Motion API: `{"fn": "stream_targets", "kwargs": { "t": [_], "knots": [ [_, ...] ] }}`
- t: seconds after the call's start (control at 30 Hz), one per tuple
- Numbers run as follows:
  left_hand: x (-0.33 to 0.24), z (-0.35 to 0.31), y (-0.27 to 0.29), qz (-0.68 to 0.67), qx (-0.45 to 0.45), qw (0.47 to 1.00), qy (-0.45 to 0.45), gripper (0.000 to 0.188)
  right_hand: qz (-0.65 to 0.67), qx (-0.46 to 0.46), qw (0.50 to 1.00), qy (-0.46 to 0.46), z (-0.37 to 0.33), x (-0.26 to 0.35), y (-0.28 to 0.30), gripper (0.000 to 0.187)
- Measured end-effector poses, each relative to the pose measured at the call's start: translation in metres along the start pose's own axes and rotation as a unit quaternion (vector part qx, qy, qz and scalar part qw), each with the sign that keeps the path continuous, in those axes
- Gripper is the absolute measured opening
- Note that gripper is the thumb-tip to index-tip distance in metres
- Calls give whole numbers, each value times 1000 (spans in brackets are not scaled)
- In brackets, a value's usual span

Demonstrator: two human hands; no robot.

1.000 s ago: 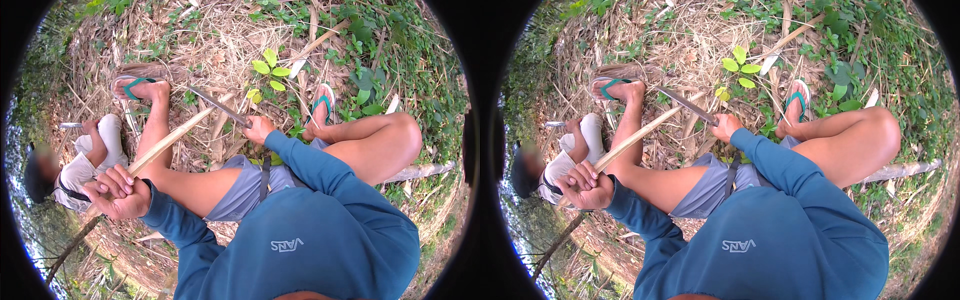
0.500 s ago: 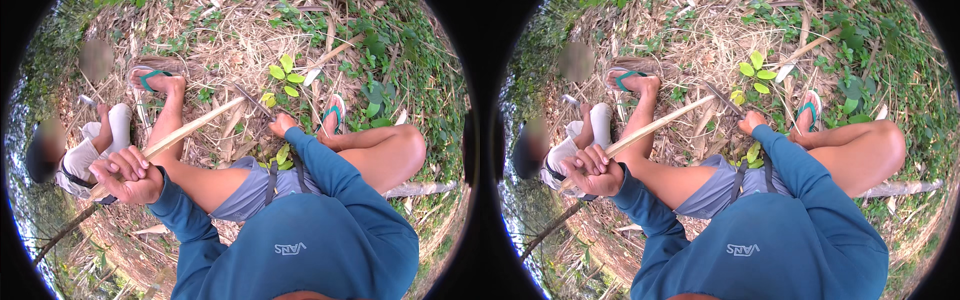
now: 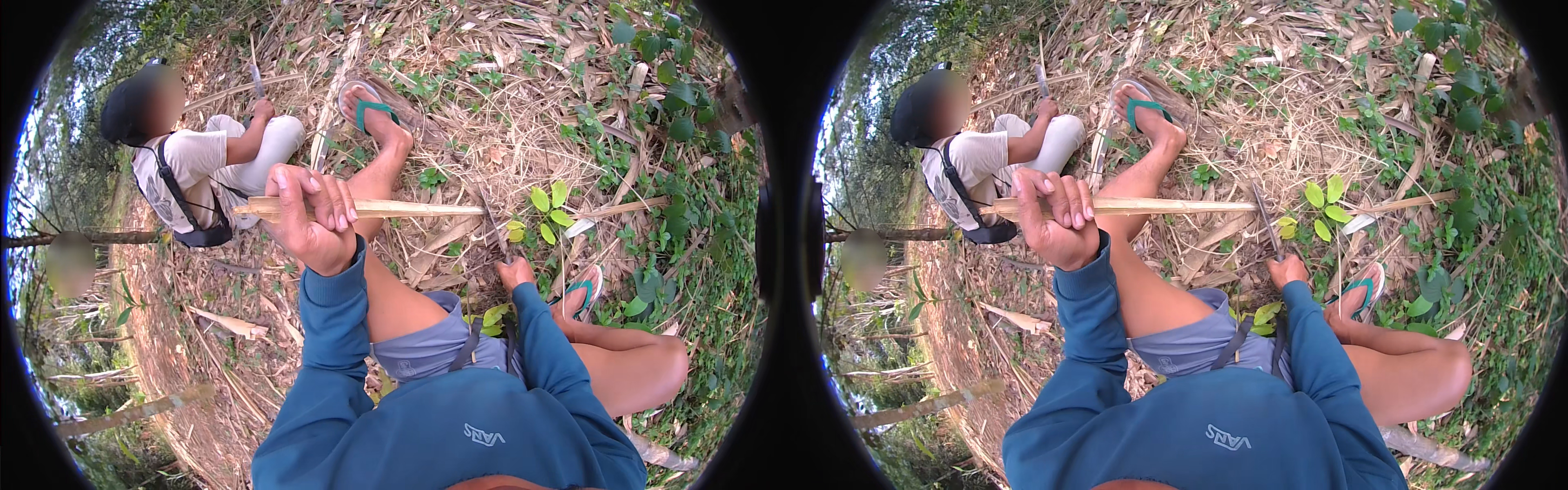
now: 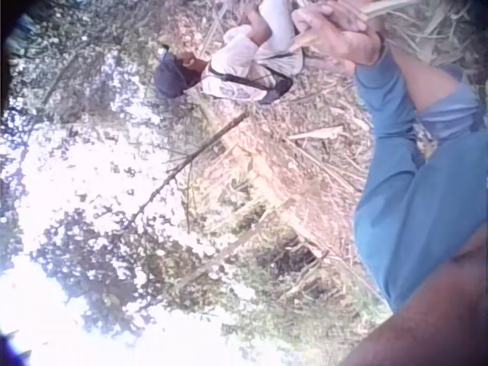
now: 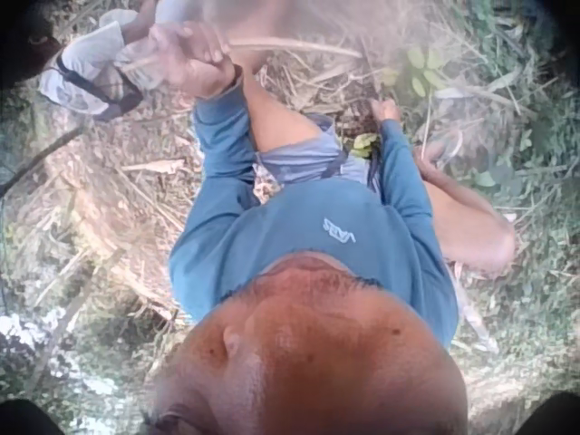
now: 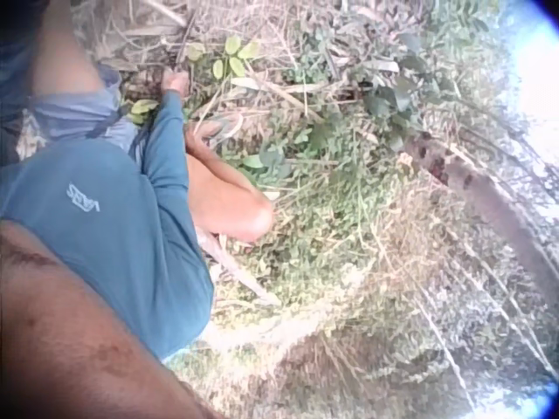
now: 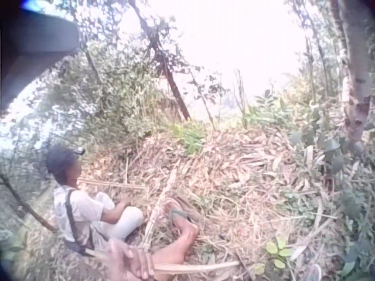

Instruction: The person sits on the ground and uses a machete to shave and shape a piece of bamboo. They repeatedly scrape the bamboo with the blade to thin and smooth it.

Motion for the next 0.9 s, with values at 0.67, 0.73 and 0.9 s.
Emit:
{"fn": "stream_targets", "kwargs": {
  "t": [0.67, 0.73, 0.9],
  "knots": [
    [3, 26, -36, -9, 200, 977, 78, 32, 182, 32, 983, -3, -37, 41, 25, 46],
    [15, 0, -54, -14, 228, 967, 112, 33, 165, -6, 984, 60, -61, 64, 62, 51],
    [15, -18, -71, -49, 271, 957, 96, 37, 248, -28, 945, 209, -109, 127, 97, 36]
  ]
}}
Point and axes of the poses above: each hand's wrist, its own z-axis towards the middle knuckle, its own y-axis out of the back of the hand, x = y × z, the point moved 8 cm from there along z, towards the middle knuckle, and after that the axes turned 3 degrees about -y, right-handed, at the moved point
